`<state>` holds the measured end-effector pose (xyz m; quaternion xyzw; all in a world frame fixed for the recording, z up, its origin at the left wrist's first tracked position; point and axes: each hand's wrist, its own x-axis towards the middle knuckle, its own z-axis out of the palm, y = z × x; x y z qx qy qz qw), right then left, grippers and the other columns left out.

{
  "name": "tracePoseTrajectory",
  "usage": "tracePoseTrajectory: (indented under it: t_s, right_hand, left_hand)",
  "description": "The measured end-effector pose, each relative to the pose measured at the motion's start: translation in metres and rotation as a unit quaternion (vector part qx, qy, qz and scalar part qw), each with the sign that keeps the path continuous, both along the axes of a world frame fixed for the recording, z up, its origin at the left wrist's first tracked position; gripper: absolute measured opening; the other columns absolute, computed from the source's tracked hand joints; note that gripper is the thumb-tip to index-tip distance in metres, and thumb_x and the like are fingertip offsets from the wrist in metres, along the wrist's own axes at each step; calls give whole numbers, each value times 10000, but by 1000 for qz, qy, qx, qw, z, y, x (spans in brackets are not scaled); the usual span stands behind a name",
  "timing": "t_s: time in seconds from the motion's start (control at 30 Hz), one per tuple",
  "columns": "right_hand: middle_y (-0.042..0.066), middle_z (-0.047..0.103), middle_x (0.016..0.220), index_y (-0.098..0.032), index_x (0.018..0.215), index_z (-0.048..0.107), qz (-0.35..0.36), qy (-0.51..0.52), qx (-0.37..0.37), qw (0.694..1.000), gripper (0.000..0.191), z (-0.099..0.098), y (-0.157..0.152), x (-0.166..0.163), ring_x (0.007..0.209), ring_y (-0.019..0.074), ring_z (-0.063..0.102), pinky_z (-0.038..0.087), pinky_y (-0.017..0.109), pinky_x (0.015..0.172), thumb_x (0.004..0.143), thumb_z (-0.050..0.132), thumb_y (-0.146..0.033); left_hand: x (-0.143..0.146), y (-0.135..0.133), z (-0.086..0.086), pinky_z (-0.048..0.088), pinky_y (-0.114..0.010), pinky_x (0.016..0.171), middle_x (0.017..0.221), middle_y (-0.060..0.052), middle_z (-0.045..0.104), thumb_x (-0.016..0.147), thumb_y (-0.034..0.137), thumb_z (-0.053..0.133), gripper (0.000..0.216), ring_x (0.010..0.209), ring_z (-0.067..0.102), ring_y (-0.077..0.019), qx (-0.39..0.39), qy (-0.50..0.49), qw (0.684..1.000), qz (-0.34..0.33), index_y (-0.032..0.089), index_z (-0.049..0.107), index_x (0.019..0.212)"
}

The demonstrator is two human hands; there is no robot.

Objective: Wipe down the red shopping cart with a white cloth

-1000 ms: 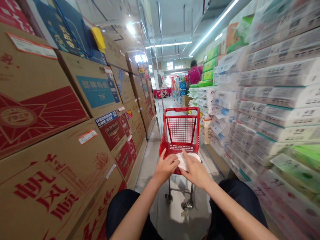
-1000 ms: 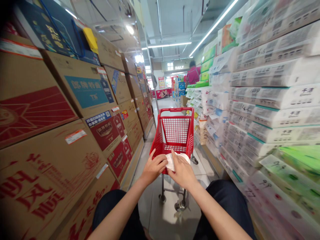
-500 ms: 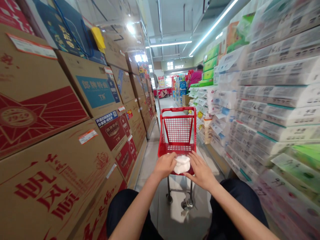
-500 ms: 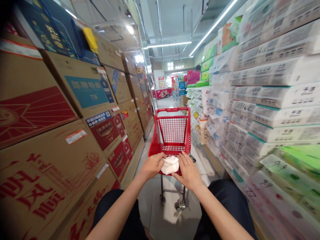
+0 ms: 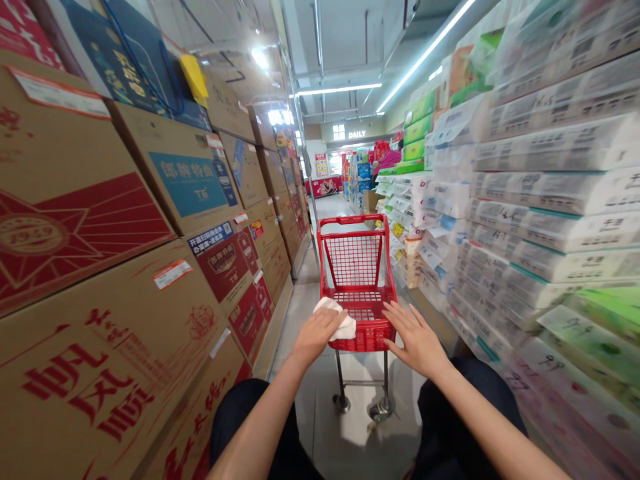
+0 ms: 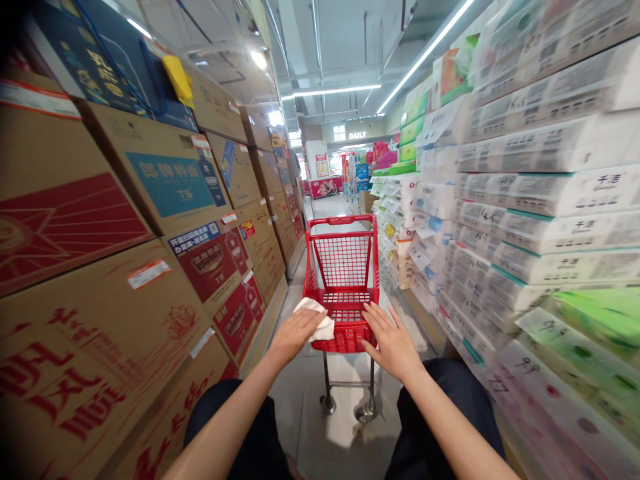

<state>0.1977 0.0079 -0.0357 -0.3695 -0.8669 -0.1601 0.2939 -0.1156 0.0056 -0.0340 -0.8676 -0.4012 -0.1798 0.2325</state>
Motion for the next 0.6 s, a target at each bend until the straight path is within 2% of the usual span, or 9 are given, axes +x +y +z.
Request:
tracePoseTrajectory:
  t_s: [0.07,0.17,0.27,0.33,0.4,0.53,0.6]
  right_hand:
    - [164,447,1521,-116,1486,411,-18,8,2,1000,637,0,-4,-6,1439,283,368,245,544,1201,910,548,-353]
    - [213,371,1556,-58,1515,336,-46,19,0,999,743,-2,-15,-32,1479,327,270,249,561,1195,881,585,-353]
    - [198,207,1628,-92,1558,240,-37,23,-13,999,859,-5,-27,-60,1502,363,169,257,579,1188,838,629,-352]
    - [191,169,1639,-105,1574,187,-30,33,-20,999,897,-8,-31,-68,1500,375,165,261,598,1181,834,626,-357]
    - [181,222,1627,-113,1583,150,-19,37,-27,999,870,-11,-32,-61,1493,354,203,261,595,1186,860,585,-329]
    - [127,364,1574,-153,1592,127,36,16,-47,998,824,-12,-24,-31,1476,277,274,256,537,1210,871,519,-230]
    - [119,393,1559,-161,1593,129,56,14,-52,997,827,-10,-19,-20,1475,269,281,259,535,1208,862,514,-215]
  left_hand:
    - [0,0,-3,363,-428,1156,1207,-71,663,1019,153,383,449,1195,587,-186,4,-20,1000,15,227,415,1462]
    - [19,-7,-12,339,-443,1181,1169,-73,680,1014,182,406,436,1153,609,-201,17,-69,996,60,224,447,1446]
    - [44,-18,-17,329,-472,1190,1297,-97,636,1002,270,453,491,1234,569,-238,25,-100,991,82,226,403,1488]
    - [53,-23,-17,326,-517,1185,1396,-129,572,966,397,523,593,1297,523,-287,20,-93,993,71,199,376,1506]
    - [52,-24,-14,332,-534,1174,1429,-141,545,943,426,557,645,1313,510,-308,16,-62,997,50,187,367,1510]
    - [30,-10,-1,321,-453,1194,1349,-90,616,992,191,438,498,1273,556,-212,21,16,1000,-12,232,399,1487]
    - [20,-2,5,323,-433,1194,1324,-95,628,1001,203,436,448,1288,540,-199,12,36,998,-48,207,442,1449]
